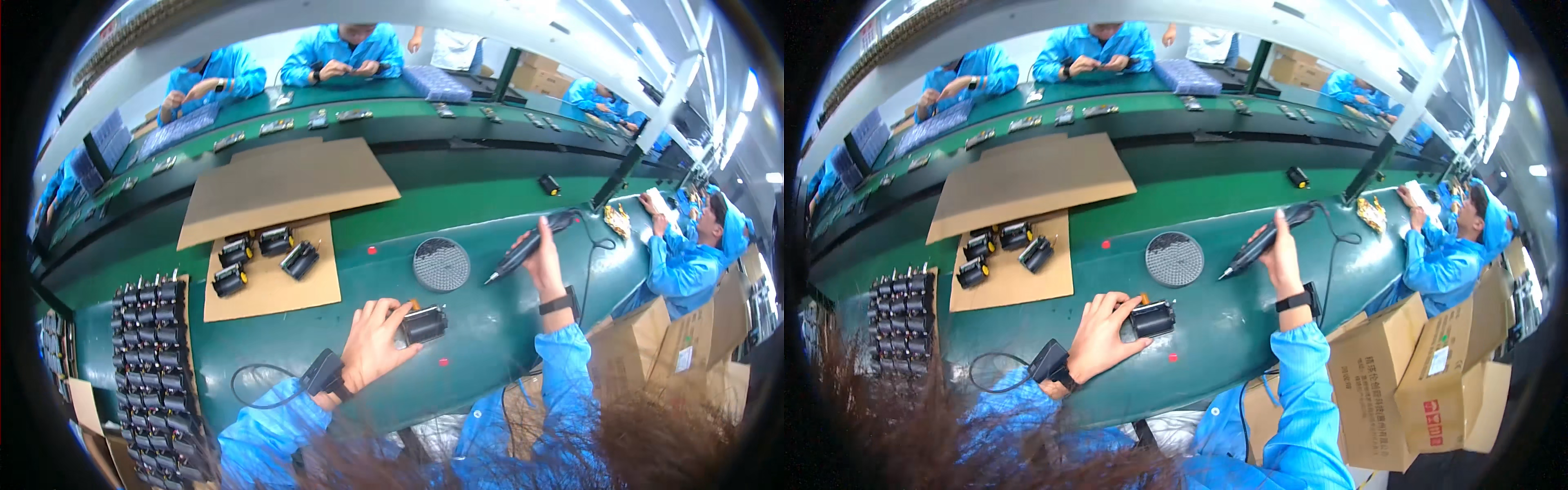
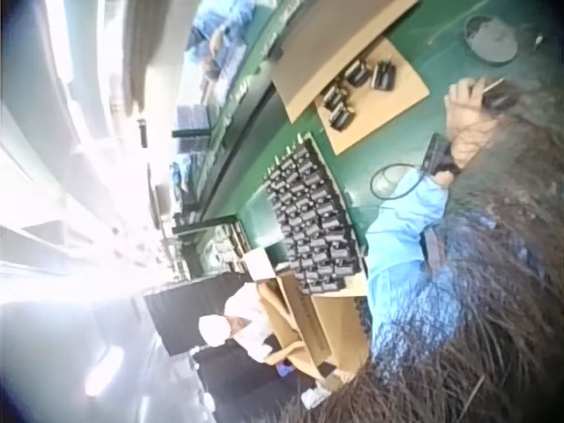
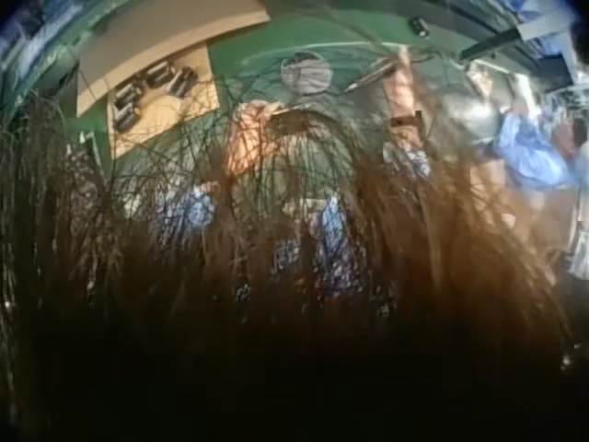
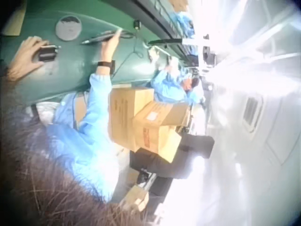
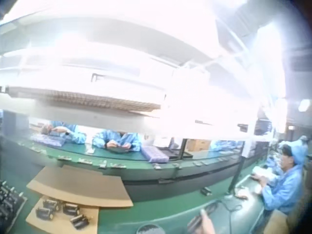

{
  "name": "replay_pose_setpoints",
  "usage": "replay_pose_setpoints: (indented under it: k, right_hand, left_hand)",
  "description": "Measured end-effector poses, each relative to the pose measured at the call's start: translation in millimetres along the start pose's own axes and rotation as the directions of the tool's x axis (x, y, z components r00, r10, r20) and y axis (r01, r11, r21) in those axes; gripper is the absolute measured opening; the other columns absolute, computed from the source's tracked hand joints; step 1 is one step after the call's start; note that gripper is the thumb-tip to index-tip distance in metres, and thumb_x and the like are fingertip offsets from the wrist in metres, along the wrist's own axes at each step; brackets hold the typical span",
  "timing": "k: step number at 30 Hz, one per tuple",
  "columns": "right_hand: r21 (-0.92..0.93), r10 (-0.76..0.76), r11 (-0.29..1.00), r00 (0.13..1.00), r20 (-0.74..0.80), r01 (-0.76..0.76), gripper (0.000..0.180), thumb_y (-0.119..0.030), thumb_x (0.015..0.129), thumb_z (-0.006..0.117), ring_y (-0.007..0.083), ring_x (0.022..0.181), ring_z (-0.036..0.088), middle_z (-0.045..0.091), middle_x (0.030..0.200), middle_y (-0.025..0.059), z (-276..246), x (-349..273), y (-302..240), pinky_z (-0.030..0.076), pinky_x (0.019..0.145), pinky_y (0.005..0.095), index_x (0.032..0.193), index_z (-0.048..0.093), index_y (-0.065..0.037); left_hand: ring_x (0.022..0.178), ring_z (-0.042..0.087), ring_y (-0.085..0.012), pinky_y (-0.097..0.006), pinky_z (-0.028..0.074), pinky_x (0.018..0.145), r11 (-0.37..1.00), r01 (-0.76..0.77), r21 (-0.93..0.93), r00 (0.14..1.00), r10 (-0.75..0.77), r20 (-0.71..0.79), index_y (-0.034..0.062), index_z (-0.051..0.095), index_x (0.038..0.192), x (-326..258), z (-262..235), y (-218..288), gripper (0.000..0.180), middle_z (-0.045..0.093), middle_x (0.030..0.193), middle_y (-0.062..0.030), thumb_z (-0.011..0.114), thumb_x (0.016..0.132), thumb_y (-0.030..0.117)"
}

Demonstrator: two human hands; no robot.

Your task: Assembling and packing small electronic components using an electric screwdriver at a factory production line.

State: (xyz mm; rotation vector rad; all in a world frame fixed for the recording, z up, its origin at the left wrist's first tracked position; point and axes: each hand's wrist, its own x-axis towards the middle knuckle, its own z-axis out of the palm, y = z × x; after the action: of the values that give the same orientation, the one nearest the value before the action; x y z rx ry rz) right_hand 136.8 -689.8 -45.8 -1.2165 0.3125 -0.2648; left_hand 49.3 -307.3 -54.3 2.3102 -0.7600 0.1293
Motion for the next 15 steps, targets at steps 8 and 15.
replay_pose_setpoints:
  k: [8,15]
  right_hand:
    - [-0.900,0.054,0.413,0.991,-0.126,-0.137,0.088,-0.078,0.092,0.041,0.0224,0.055,0.065,0.061,0.057,0.0106,-22.8,16.2,-20.9,0.050,0.057,0.0341,0.063,0.063,0.003]
    - [-0.965,-0.269,0.037,0.933,0.239,0.258,0.057,-0.050,0.096,0.058,0.0337,0.064,0.063,0.063,0.062,0.0136,-2.5,-8.7,-26.4,0.049,0.062,0.0434,0.071,0.065,0.000]
  left_hand:
    - [0.111,0.051,-0.0305,-0.041,0.043,0.097,0.999,-0.035,-0.034,0.999,0.034,-0.030,0.0082,0.063,0.129,-4.8,-0.8,6.2,0.065,0.053,0.118,-0.0109,0.084,0.073,0.032]
    - [0.120,0.050,-0.0336,-0.043,0.043,0.104,0.990,-0.071,-0.123,0.985,0.050,-0.168,0.0037,0.063,0.115,-8.0,-1.7,9.8,0.054,0.050,0.125,-0.0142,0.085,0.072,0.029]
